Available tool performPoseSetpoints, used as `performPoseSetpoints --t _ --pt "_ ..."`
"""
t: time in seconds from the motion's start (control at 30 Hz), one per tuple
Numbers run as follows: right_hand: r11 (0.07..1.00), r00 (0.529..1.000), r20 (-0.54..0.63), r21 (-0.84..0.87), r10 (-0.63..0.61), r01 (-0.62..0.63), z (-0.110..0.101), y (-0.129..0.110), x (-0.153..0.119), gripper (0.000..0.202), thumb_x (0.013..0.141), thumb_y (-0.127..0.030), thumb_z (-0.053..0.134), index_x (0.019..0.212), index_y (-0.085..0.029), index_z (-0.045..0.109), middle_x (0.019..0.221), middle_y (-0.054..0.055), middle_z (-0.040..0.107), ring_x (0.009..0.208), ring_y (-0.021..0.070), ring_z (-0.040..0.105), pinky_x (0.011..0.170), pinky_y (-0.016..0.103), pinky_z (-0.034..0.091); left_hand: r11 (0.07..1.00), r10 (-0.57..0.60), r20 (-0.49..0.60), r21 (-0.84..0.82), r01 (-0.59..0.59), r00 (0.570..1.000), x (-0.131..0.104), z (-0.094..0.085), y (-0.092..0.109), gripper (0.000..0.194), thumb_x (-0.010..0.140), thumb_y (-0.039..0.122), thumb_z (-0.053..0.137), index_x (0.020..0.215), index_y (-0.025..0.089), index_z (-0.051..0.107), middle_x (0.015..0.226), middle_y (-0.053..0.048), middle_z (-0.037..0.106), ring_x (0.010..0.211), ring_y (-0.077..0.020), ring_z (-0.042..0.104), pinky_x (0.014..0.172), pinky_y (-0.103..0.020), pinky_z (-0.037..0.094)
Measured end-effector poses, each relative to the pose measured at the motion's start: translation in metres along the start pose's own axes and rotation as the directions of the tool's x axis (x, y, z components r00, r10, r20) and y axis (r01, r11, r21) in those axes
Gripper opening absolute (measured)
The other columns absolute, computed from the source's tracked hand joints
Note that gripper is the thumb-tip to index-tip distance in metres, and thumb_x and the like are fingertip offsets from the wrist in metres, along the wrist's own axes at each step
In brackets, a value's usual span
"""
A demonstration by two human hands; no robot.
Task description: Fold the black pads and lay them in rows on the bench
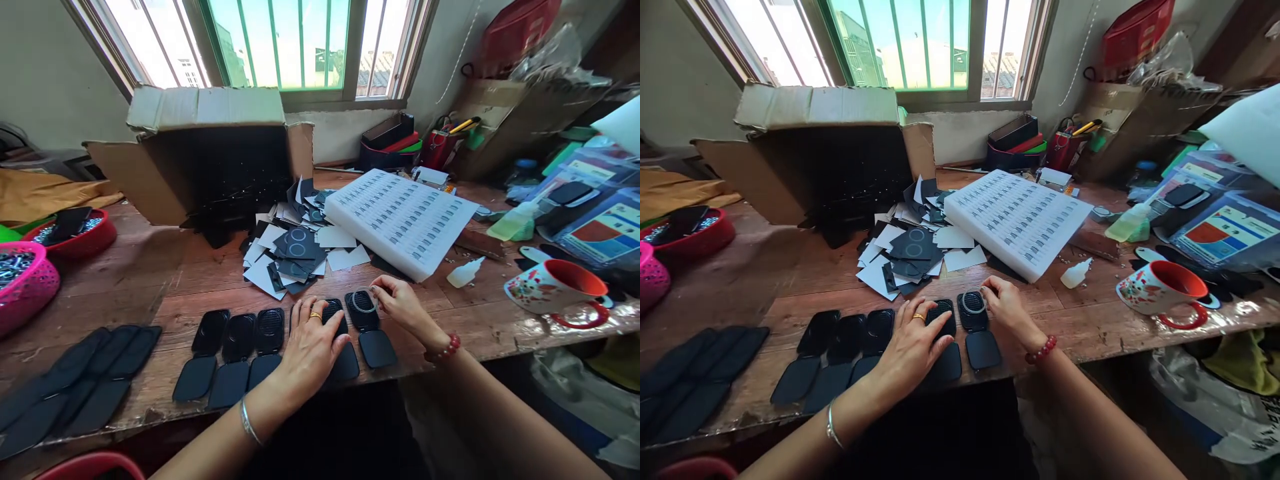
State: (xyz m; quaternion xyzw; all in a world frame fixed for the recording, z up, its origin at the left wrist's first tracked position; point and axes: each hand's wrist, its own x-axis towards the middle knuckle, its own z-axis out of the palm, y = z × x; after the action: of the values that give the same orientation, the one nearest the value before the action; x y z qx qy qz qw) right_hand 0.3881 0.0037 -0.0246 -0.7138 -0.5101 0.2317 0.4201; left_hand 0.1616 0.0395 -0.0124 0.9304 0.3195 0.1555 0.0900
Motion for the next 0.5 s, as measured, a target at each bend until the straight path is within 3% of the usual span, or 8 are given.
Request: performPoseSetpoints --t 0.23,0.5 --pt "0.998 1.0 -0.002 -0.068 0.014 -0.015 0.012 0.007 0.003 0.022 0.085 -0.034 0.048 0.071 -0.02 0.058 0.054 -0.001 0.055 0.05 0.0153 0.051 0.054 0.028 0.039 0.993 -0.039 0.007 0.113 0.038 0.999 0.006 0.015 0.01 0.043 0.093 0.045 0.057 0.135 0.033 0.058 0.146 -0.012 0.047 0.14 -0.0373 0.033 0.112 -0.066 0.028" --pt "0.976 0.998 -0.055 -0.218 -0.011 -0.001 0.017 0.007 0.004 0.018 0.082 -0.021 0.051 0.066 -0.019 0.061 0.07 0.006 0.067 0.069 0.0193 0.058 0.068 0.03 0.04 0.991 -0.053 0.054 0.13 0.045 0.997 0.01 0.017 0.011 0.043 0.094 0.05 0.053 0.134 0.034 0.059 0.155 -0.008 0.04 0.146 -0.0377 0.026 0.114 -0.07 0.02"
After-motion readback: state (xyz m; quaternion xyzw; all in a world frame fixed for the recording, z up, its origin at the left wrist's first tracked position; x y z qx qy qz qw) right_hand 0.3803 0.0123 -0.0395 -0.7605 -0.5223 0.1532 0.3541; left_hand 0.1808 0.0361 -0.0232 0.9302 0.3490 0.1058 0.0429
